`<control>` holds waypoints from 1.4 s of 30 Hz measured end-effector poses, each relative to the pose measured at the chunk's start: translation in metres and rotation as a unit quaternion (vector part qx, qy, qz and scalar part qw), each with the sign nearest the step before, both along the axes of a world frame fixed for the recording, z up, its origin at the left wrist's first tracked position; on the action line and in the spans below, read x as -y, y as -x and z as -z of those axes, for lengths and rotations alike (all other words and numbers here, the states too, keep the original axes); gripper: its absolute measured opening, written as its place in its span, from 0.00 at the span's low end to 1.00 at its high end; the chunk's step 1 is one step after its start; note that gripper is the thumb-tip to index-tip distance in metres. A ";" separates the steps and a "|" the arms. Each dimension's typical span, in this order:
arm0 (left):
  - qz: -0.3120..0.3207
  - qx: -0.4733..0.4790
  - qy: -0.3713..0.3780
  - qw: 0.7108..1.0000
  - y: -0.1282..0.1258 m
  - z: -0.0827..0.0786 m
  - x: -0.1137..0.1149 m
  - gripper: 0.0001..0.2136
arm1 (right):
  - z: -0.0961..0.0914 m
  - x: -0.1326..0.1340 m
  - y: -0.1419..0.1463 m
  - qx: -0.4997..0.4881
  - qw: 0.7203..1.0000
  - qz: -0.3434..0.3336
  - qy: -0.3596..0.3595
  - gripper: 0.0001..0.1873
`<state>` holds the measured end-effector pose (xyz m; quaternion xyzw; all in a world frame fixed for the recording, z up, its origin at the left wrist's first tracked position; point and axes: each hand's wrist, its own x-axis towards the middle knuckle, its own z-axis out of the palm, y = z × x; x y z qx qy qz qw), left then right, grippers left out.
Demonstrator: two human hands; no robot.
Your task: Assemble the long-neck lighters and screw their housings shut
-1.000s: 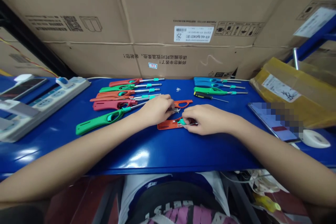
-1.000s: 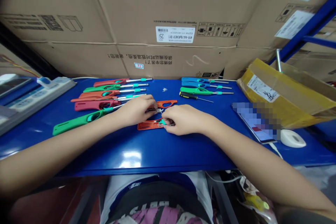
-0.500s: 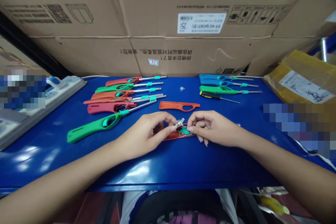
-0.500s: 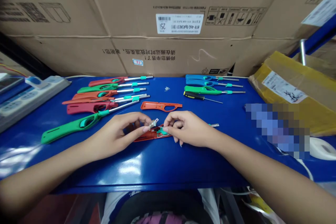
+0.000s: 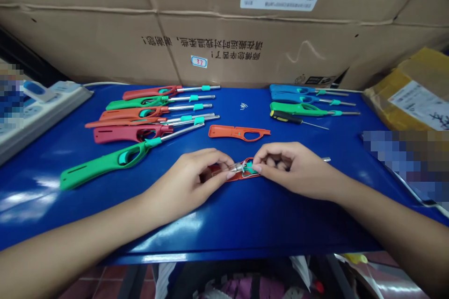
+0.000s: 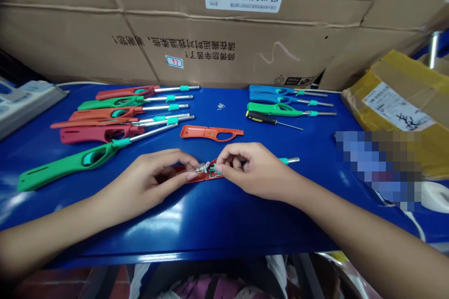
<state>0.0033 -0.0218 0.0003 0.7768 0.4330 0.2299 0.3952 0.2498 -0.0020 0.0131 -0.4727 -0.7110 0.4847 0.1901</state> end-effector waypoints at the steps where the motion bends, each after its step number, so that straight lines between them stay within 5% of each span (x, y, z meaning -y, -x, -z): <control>1: 0.003 -0.001 -0.011 1.000 0.000 0.000 0.000 0.08 | 0.000 0.001 0.000 -0.001 1.000 0.000 0.000 0.07; 13: 0.018 -0.006 -0.084 0.996 0.000 0.001 0.000 0.07 | 0.003 0.000 0.000 -0.026 1.000 -0.007 -0.005 0.07; 42: 0.019 -0.020 -0.095 0.995 0.000 0.000 0.001 0.07 | 0.000 -0.001 -0.002 0.005 1.000 -0.019 -0.010 0.07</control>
